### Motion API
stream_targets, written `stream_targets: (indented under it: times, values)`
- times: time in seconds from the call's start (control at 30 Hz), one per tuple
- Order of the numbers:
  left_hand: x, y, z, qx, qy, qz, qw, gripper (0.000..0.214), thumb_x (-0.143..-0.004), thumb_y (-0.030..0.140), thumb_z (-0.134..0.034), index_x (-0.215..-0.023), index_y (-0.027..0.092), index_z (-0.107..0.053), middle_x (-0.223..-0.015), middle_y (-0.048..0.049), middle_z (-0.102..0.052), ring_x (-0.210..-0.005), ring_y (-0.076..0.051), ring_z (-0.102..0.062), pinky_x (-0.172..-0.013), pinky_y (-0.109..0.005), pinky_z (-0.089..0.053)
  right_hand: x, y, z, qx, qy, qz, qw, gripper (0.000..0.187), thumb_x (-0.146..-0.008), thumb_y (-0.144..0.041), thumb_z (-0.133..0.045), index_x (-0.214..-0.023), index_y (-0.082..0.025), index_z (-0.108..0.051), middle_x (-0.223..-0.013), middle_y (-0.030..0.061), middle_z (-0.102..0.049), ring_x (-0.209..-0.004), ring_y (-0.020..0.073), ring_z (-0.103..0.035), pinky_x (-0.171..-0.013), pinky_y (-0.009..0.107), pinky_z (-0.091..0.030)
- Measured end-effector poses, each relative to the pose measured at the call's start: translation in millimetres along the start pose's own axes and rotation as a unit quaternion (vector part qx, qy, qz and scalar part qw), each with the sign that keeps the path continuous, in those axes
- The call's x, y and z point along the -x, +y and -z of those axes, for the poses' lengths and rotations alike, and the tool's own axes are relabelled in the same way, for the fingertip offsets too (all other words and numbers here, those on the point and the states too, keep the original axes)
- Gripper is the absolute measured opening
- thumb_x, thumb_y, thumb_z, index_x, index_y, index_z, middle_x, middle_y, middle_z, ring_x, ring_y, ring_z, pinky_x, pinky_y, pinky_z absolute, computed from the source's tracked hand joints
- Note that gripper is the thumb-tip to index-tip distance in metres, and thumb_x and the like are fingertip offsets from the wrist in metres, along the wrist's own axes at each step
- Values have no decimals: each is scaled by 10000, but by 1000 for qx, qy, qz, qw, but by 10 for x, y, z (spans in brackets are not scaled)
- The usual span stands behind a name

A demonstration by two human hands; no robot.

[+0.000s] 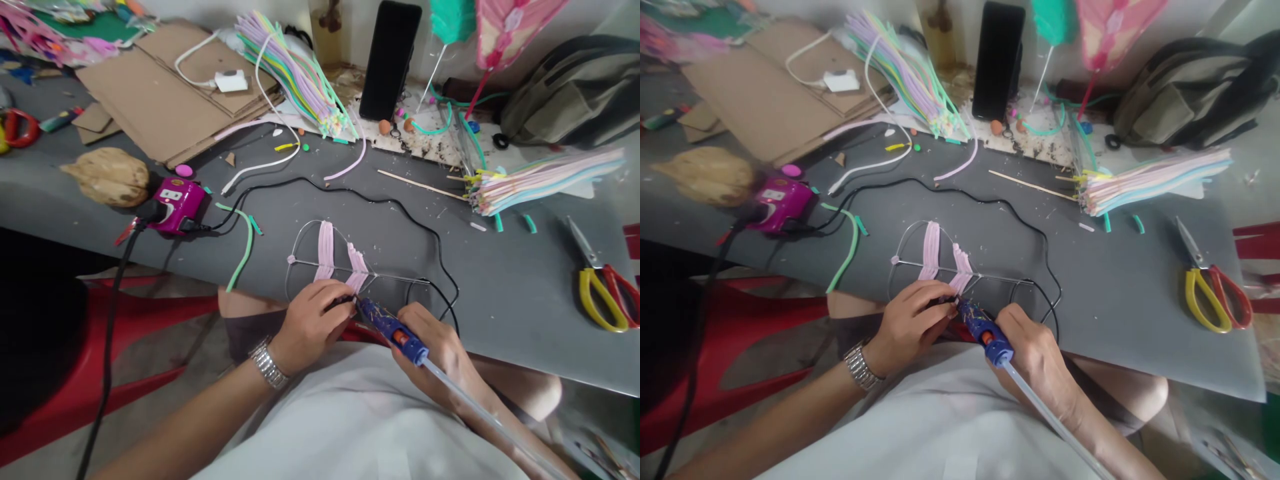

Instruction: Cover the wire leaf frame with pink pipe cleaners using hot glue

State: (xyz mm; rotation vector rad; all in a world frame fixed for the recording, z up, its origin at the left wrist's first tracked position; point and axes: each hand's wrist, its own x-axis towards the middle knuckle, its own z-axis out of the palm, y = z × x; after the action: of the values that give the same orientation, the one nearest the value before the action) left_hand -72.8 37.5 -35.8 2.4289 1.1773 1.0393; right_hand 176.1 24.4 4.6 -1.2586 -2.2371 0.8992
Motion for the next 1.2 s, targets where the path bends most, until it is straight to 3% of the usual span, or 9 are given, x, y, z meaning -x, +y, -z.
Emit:
stream_targets:
  times: [1.2]
  values:
    - [-2,6,7,3,-7,9,1000,121,-922,80,-638,-984,172,-686,-1117,-128,-729,-1053,-239,-649,-896,-419,-590,26,10,-45,25,-3,2,1000,143,-923,-97,-493,-867,-225,-463,-810,5,-491,-617,129,-471,-570,268,-362]
